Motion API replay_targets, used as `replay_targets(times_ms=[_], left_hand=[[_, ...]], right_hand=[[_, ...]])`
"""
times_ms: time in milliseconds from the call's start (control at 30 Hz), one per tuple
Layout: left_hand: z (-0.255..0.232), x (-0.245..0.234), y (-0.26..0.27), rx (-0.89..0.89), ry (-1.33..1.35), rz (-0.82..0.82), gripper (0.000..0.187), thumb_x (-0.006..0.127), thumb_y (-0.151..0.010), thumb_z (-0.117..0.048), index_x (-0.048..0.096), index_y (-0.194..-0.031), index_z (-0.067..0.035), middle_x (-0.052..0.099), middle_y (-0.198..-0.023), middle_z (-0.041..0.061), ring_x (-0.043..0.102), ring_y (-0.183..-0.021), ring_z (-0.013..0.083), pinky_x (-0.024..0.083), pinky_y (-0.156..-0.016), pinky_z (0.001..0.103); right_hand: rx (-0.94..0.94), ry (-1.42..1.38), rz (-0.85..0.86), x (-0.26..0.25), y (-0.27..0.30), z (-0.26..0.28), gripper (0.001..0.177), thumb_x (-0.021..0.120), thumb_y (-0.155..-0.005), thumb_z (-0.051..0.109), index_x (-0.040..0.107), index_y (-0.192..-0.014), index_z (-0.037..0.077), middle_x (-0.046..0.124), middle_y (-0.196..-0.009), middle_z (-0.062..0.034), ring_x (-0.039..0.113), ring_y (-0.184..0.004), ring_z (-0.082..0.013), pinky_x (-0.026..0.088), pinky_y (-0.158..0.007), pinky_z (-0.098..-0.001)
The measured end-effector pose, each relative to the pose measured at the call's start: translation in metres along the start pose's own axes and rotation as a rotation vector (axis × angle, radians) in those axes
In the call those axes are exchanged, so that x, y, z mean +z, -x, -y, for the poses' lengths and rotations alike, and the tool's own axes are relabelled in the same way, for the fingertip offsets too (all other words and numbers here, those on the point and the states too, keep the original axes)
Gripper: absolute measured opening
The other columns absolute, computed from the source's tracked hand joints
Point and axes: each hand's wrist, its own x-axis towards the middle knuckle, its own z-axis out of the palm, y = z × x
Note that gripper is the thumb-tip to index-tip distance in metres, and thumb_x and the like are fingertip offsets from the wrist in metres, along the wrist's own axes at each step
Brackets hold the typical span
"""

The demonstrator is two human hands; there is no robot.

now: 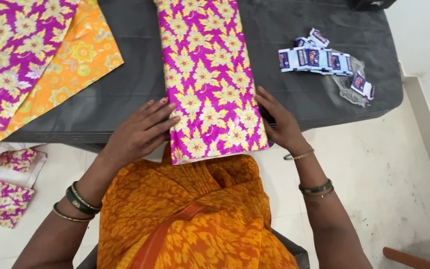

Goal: The person wraps a rectangular sweets box with floral wrapping paper. They place the box on the paper, fold the paper around it, smooth the edges, and secure the folds with adhesive tape. The wrapped box is left on the table.

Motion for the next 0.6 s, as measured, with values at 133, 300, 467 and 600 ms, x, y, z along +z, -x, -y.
replay_targets(times_ms=[133,300,467,600], left_hand=[[-0.005,0.009,0.007,0.023,-0.038,-0.024,0.058,0.076,-0.087,-0.011,0.060,-0.143,-0.009,0.051,-0.155,0.010,0.042,-0.148,0.0293,0.037,-0.122,0.049],[-0.008,0.017,0.006,0.054,-0.130,-0.123,0.047,0.071,-0.093,-0.009,0.064,-0.139,-0.012,0.053,-0.154,0.005,0.043,-0.149,0.0254,0.039,-0.124,0.047],[-0.005,0.009,0.002,0.154,-0.179,-0.086,0.039,0.065,-0.092,-0.011,0.066,-0.131,-0.010,0.055,-0.152,0.005,0.046,-0.146,0.0281,0.039,-0.122,0.048],[-0.006,-0.001,-0.003,0.217,-0.243,-0.012,0.040,0.060,-0.093,-0.013,0.066,-0.132,-0.010,0.057,-0.149,0.007,0.049,-0.143,0.0263,0.039,-0.122,0.048]], right_hand=[[-0.067,0.136,-0.033,0.009,0.023,0.000,0.077,0.080,-0.084,0.013,0.045,-0.153,0.009,0.042,-0.162,-0.0146,0.049,-0.145,-0.0344,0.046,-0.116,-0.0429],[-0.112,0.195,-0.151,0.025,0.029,-0.015,0.081,0.088,-0.082,0.020,0.047,-0.151,0.007,0.046,-0.160,-0.0145,0.054,-0.142,-0.0340,0.050,-0.114,-0.0427],[-0.210,0.255,-0.187,0.030,0.026,-0.024,0.078,0.088,-0.084,0.022,0.049,-0.149,0.007,0.049,-0.158,-0.0160,0.054,-0.144,-0.0357,0.048,-0.118,-0.0450],[-0.269,0.405,-0.235,0.031,0.029,-0.028,0.072,0.083,-0.089,0.024,0.049,-0.148,0.002,0.050,-0.156,-0.0196,0.051,-0.144,-0.0386,0.042,-0.122,-0.0522]])
